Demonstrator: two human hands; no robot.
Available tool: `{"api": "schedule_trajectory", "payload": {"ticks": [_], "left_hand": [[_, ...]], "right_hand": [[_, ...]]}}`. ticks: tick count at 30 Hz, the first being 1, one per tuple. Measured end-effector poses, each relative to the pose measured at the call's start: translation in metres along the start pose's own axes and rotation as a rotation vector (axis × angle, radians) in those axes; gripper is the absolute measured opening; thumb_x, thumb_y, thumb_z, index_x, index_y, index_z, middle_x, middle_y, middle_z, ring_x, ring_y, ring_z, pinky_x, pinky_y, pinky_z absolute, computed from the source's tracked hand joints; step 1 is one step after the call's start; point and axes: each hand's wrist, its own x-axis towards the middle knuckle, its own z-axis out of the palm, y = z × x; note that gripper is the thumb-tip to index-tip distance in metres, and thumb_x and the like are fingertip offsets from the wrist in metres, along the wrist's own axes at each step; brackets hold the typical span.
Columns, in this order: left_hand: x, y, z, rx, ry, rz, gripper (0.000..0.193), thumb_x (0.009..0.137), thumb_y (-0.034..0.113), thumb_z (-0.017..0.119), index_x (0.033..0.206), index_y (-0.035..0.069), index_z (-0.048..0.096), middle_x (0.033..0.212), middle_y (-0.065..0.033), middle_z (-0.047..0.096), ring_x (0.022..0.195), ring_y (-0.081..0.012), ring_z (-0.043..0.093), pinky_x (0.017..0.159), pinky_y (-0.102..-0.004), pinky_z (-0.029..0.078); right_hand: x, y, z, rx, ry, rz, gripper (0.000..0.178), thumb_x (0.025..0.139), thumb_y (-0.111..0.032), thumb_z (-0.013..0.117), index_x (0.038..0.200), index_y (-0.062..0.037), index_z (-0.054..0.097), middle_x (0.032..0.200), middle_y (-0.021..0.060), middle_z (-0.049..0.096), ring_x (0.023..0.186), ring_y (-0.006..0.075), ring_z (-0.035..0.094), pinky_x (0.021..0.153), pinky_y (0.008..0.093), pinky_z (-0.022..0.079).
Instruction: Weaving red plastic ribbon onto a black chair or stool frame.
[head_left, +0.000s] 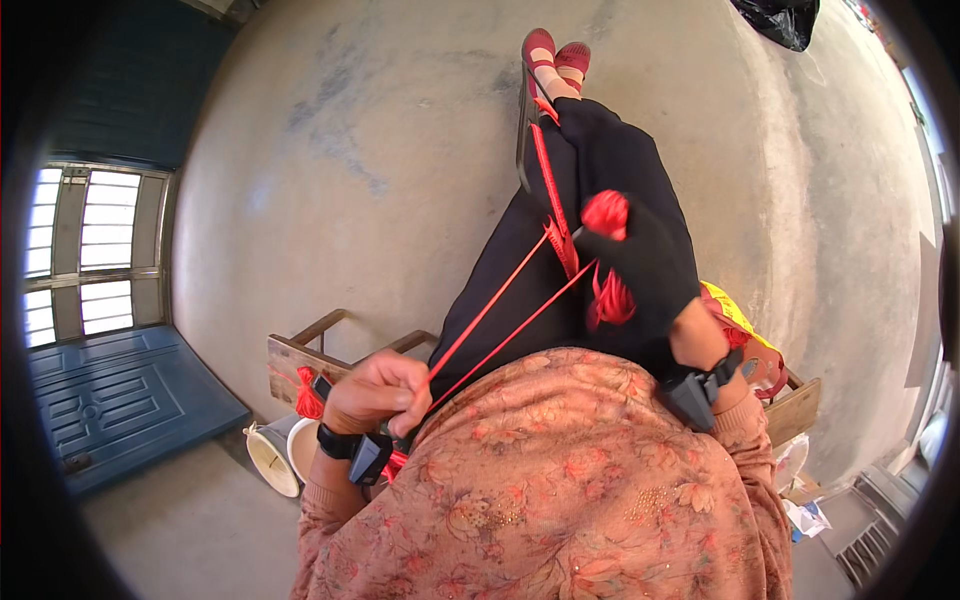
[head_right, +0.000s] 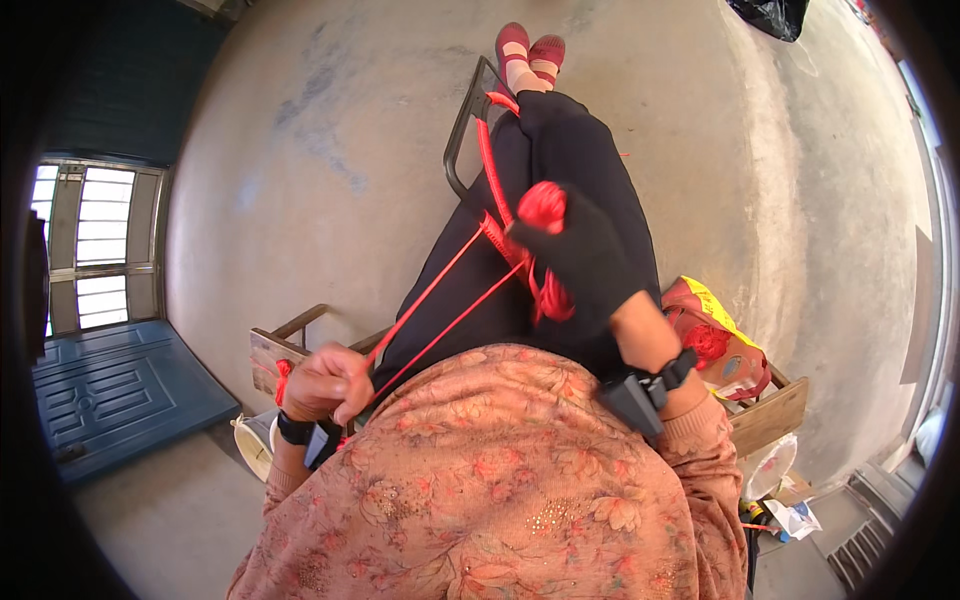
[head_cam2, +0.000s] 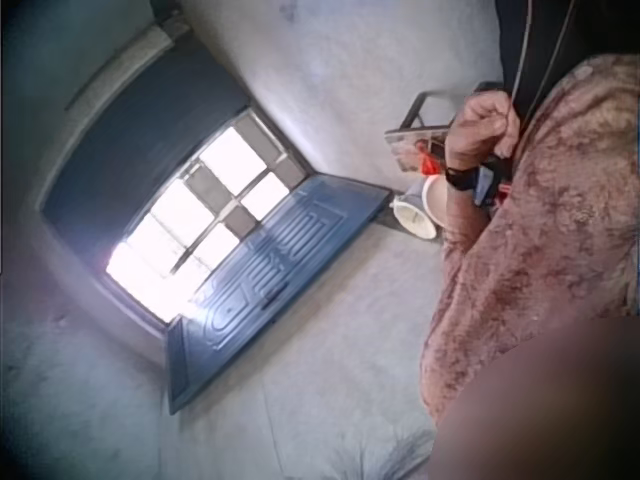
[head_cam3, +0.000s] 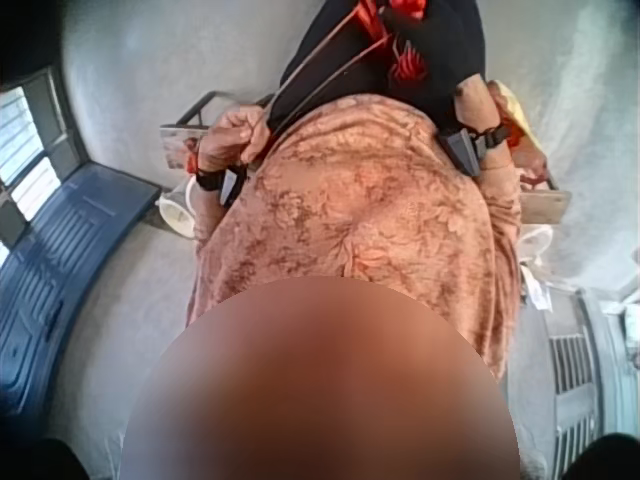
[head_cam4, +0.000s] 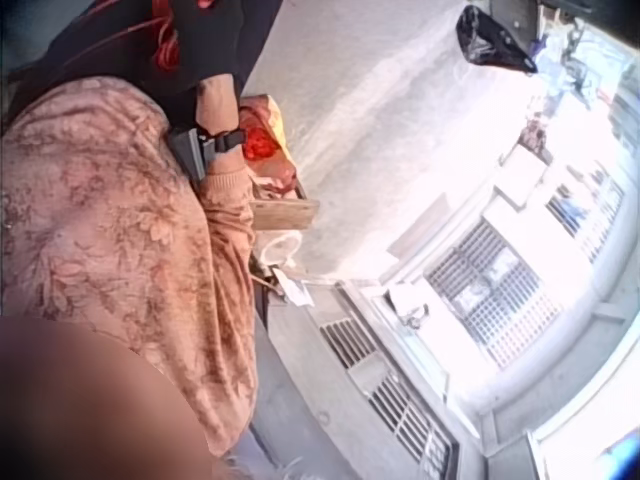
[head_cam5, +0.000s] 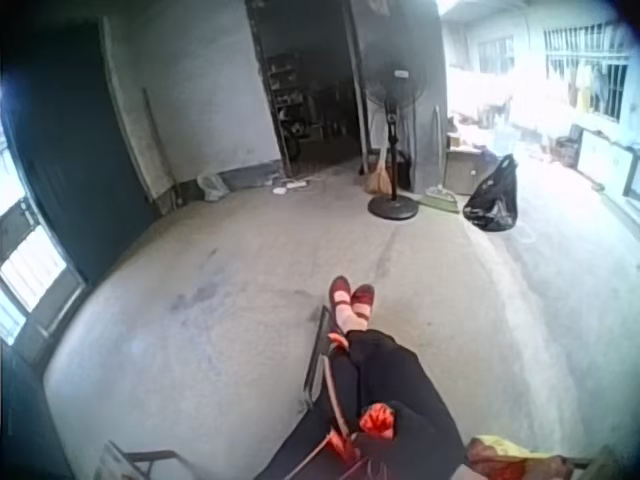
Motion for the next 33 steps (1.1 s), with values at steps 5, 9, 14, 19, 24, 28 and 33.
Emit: {"api": "schedule_trajectory", "payload": {"ticks": [5,9,14,19,24,28,33], "left_hand": [[0.07,0.037,0.012,-0.052,0.019,0.691,0.041,0.092,0.019,0.065,0.13,0.006,0.057,0.143,-0.0272,0.043,0.134,-0.0434,0.044,0.092,-0.0489,0.054],[0.145,0.047,-0.003,0.133,0.361,0.585,0.046,0.095,0.015,0.063,0.138,0.005,0.05,0.146,-0.0159,0.045,0.135,-0.0299,0.046,0.096,-0.0449,0.052],[0.168,0.006,-0.013,0.318,0.571,0.081,0.037,0.102,0.019,0.057,0.135,0.003,0.051,0.12,-0.0087,0.062,0.098,-0.0181,0.067,0.071,-0.0282,0.058],[0.167,-0.006,-0.015,0.323,0.556,0.045,0.029,0.103,0.021,0.057,0.125,0.003,0.055,0.102,-0.0048,0.063,0.08,-0.0148,0.067,0.063,-0.0252,0.057],[0.176,-0.013,-0.019,0.251,0.572,0.128,0.021,0.102,0.022,0.057,0.115,0.005,0.06,0.098,-0.0039,0.064,0.077,-0.0131,0.065,0.062,-0.0248,0.056],[0.17,0.008,-0.024,0.253,0.651,0.274,0.021,0.101,0.025,0.059,0.117,0.011,0.062,0.104,-0.0027,0.066,0.09,-0.0121,0.064,0.067,-0.0305,0.056],[0.108,0.075,0.003,-0.178,0.618,0.528,0.03,0.101,0.034,0.053,0.12,0.011,0.06,0.112,-0.0053,0.067,0.106,-0.0187,0.063,0.074,-0.0386,0.054]], "right_hand": [[0.022,-0.001,-0.052,0.429,0.218,0.131,0.029,0.091,-0.018,0.069,0.115,-0.0022,0.066,0.095,0.0067,0.069,0.088,0.0167,0.067,0.08,0.0311,0.053],[0.029,-0.011,-0.04,-0.469,0.247,-0.066,0.029,0.087,-0.026,0.072,0.11,-0.0081,0.068,0.087,0.0087,0.066,0.079,0.0208,0.065,0.075,0.033,0.051],[0.037,-0.023,-0.012,-0.373,0.117,-0.067,0.029,0.084,-0.03,0.076,0.097,-0.0054,0.066,0.082,0.0113,0.064,0.072,0.024,0.061,0.068,0.0354,0.048],[0.033,-0.015,-0.001,-0.282,-0.08,-0.049,0.037,0.083,-0.017,0.076,0.117,-0.0061,0.066,0.097,0.0103,0.07,0.088,0.0214,0.069,0.08,0.0322,0.053],[0.033,0.001,0.018,0.078,-0.173,-0.247,0.055,0.081,-0.009,0.074,0.133,-0.0025,0.055,0.115,0.0162,0.067,0.104,0.0271,0.068,0.089,0.0348,0.053],[0.026,-0.005,0.009,0.061,-0.118,-0.323,0.06,0.082,-0.009,0.073,0.138,-0.0033,0.051,0.128,0.0177,0.062,0.115,0.0293,0.063,0.096,0.0368,0.051],[0.024,-0.045,-0.004,-0.344,0.149,-0.526,0.063,0.079,-0.012,0.075,0.138,-0.0059,0.052,0.131,0.0184,0.059,0.119,0.0307,0.06,0.105,0.0412,0.044]]}}
